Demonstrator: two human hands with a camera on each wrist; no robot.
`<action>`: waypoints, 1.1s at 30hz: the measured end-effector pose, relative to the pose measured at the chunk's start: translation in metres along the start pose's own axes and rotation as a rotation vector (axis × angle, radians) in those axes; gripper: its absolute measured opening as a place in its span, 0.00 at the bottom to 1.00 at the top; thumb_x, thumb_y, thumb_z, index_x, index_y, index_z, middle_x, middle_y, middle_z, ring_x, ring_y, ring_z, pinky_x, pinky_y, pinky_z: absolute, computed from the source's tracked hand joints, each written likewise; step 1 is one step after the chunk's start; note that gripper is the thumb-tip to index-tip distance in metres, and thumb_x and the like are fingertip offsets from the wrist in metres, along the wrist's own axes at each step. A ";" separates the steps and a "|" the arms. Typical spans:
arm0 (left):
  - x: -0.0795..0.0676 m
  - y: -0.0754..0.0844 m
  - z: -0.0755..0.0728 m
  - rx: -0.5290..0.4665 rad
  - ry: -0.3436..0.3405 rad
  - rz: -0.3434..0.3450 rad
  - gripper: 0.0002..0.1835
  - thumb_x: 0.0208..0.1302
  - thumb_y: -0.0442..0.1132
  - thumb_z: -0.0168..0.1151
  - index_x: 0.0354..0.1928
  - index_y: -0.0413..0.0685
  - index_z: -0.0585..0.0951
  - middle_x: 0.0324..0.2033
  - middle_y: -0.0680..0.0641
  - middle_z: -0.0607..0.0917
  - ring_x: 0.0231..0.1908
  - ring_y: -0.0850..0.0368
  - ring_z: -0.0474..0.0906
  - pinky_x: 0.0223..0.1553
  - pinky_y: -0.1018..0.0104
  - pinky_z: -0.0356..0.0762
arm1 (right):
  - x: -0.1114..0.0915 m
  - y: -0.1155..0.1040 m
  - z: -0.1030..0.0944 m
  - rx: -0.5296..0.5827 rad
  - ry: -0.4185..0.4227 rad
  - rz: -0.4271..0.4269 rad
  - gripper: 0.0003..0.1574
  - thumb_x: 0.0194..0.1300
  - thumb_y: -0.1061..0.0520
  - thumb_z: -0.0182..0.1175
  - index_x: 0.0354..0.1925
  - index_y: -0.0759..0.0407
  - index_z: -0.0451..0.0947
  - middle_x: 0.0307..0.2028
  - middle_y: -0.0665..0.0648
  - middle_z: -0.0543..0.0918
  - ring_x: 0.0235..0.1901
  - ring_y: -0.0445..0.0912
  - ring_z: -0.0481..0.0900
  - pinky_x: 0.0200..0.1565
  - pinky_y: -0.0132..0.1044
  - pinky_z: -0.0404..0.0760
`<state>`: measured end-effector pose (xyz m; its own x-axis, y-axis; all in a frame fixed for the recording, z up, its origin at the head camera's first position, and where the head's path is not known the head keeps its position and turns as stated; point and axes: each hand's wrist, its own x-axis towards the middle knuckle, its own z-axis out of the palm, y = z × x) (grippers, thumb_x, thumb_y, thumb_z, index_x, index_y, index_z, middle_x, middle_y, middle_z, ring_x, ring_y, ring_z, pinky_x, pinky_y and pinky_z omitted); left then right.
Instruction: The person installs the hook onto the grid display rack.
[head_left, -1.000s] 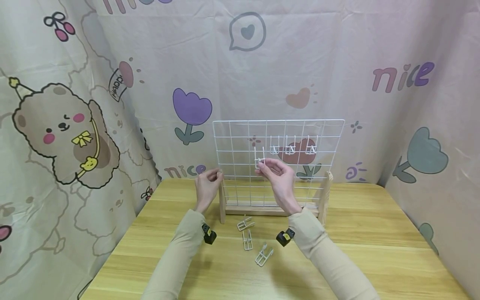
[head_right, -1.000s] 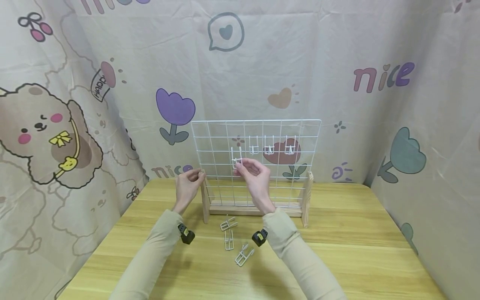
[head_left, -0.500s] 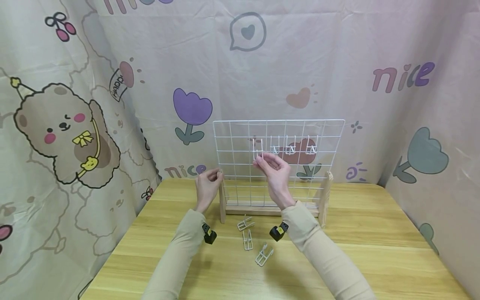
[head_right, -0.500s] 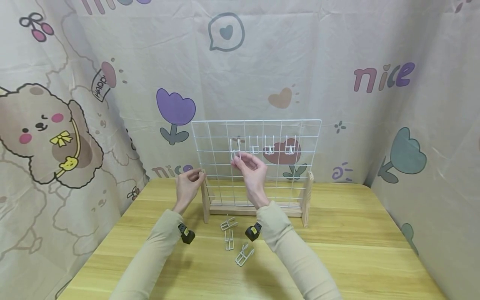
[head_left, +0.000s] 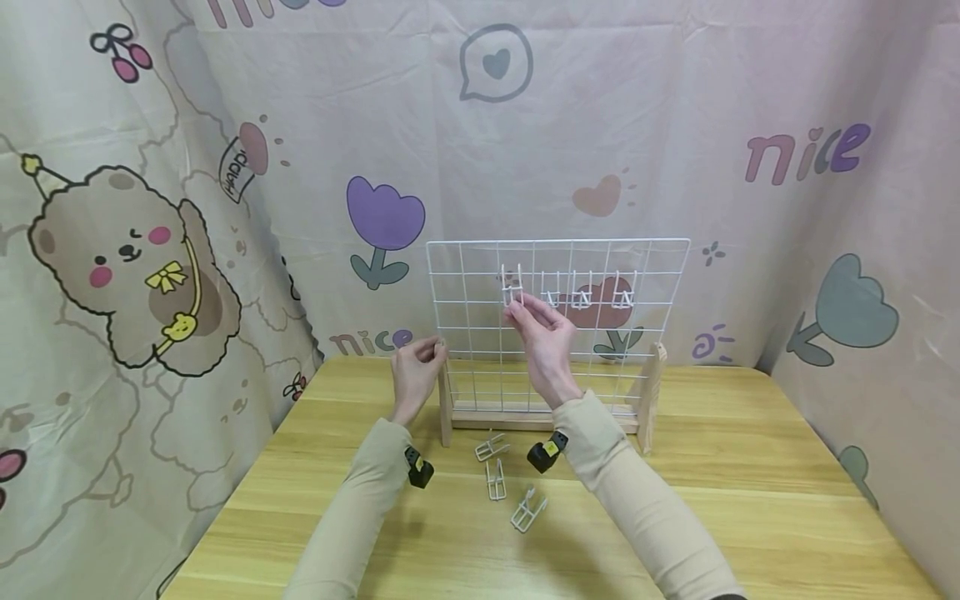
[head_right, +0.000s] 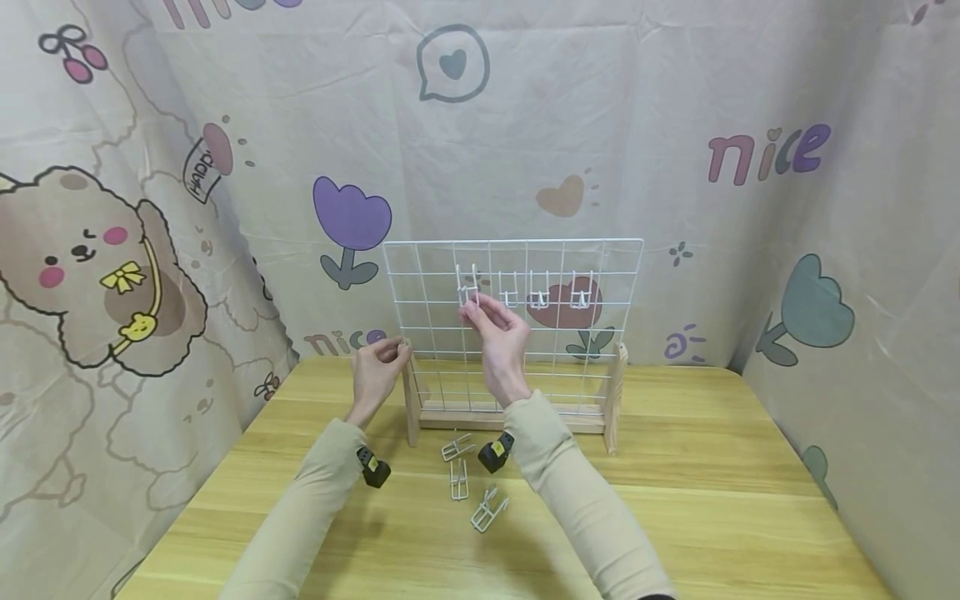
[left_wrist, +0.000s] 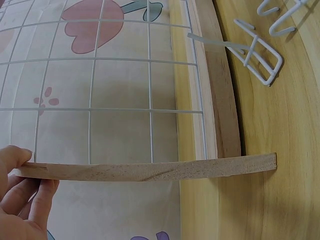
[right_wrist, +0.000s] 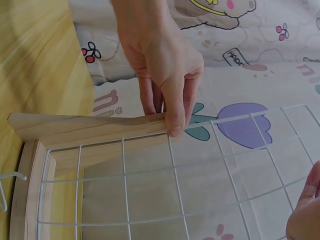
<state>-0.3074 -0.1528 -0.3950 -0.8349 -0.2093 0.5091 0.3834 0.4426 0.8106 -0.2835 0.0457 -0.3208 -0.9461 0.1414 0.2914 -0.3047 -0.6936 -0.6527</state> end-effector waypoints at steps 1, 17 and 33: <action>0.000 0.000 0.000 0.003 0.001 -0.001 0.16 0.65 0.34 0.66 0.52 0.32 0.84 0.45 0.34 0.89 0.45 0.41 0.89 0.47 0.53 0.88 | 0.000 0.000 0.000 0.006 0.005 0.005 0.14 0.65 0.75 0.59 0.39 0.61 0.85 0.36 0.59 0.91 0.32 0.43 0.89 0.45 0.32 0.89; 0.000 0.000 -0.001 -0.009 -0.004 -0.007 0.16 0.65 0.33 0.65 0.52 0.31 0.84 0.45 0.34 0.89 0.45 0.41 0.89 0.47 0.50 0.88 | 0.007 0.004 0.004 0.059 0.065 0.005 0.16 0.64 0.77 0.59 0.36 0.60 0.86 0.32 0.56 0.91 0.30 0.42 0.89 0.42 0.32 0.90; 0.001 -0.002 0.000 -0.013 0.004 -0.002 0.16 0.64 0.33 0.66 0.51 0.30 0.84 0.45 0.34 0.89 0.45 0.40 0.89 0.47 0.50 0.87 | 0.009 0.009 0.000 0.034 0.094 0.030 0.17 0.64 0.77 0.59 0.34 0.58 0.87 0.31 0.55 0.91 0.30 0.42 0.89 0.44 0.32 0.89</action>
<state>-0.3087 -0.1537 -0.3964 -0.8341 -0.2138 0.5085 0.3866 0.4311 0.8153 -0.2951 0.0406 -0.3243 -0.9613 0.1846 0.2045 -0.2738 -0.7218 -0.6356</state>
